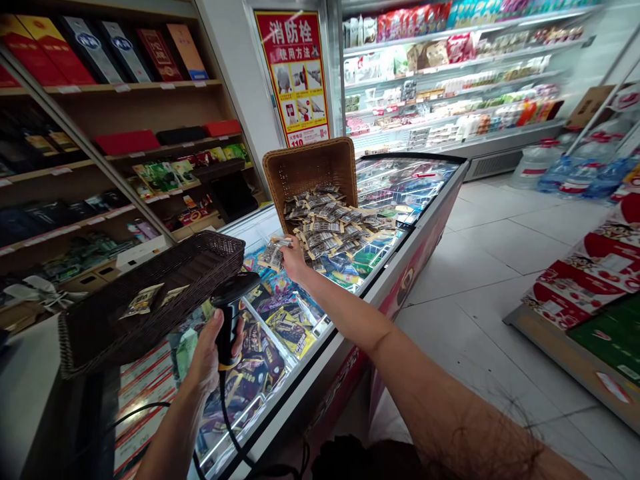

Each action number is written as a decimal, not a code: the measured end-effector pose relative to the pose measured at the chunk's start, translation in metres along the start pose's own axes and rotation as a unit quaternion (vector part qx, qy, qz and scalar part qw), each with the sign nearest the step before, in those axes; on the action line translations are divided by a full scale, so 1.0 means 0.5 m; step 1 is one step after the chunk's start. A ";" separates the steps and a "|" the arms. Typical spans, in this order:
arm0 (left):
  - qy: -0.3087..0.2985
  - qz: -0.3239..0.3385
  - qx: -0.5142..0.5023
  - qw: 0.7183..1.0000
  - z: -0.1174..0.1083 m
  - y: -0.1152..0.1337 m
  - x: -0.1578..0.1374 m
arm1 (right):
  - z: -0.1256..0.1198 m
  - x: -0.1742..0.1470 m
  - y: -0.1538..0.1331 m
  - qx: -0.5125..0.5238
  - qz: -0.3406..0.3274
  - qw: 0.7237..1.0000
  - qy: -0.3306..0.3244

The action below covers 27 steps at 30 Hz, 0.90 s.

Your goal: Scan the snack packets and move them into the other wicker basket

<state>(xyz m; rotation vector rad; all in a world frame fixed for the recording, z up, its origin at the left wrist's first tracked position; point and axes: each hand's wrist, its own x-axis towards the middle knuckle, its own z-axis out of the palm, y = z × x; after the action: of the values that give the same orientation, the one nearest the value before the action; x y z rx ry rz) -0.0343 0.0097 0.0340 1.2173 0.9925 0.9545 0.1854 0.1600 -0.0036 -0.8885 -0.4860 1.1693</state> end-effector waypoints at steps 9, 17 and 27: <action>0.013 -0.016 -0.011 1.000 0.009 0.000 0.001 | -0.028 0.005 -0.010 -0.260 -0.178 0.949 0.030; 0.014 -0.008 -0.023 1.000 0.008 -0.020 0.008 | -0.038 0.006 0.005 -0.551 -0.370 0.746 0.054; 0.070 -0.065 -0.058 0.994 -0.003 -0.071 0.022 | 0.345 -0.078 -0.010 -0.612 -0.351 0.631 -0.324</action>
<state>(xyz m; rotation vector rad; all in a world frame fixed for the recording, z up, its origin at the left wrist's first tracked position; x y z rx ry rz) -0.0309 0.0169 -0.0022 0.9876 1.0983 0.9913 0.0477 0.1823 0.1052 -1.1629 -2.1926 0.2048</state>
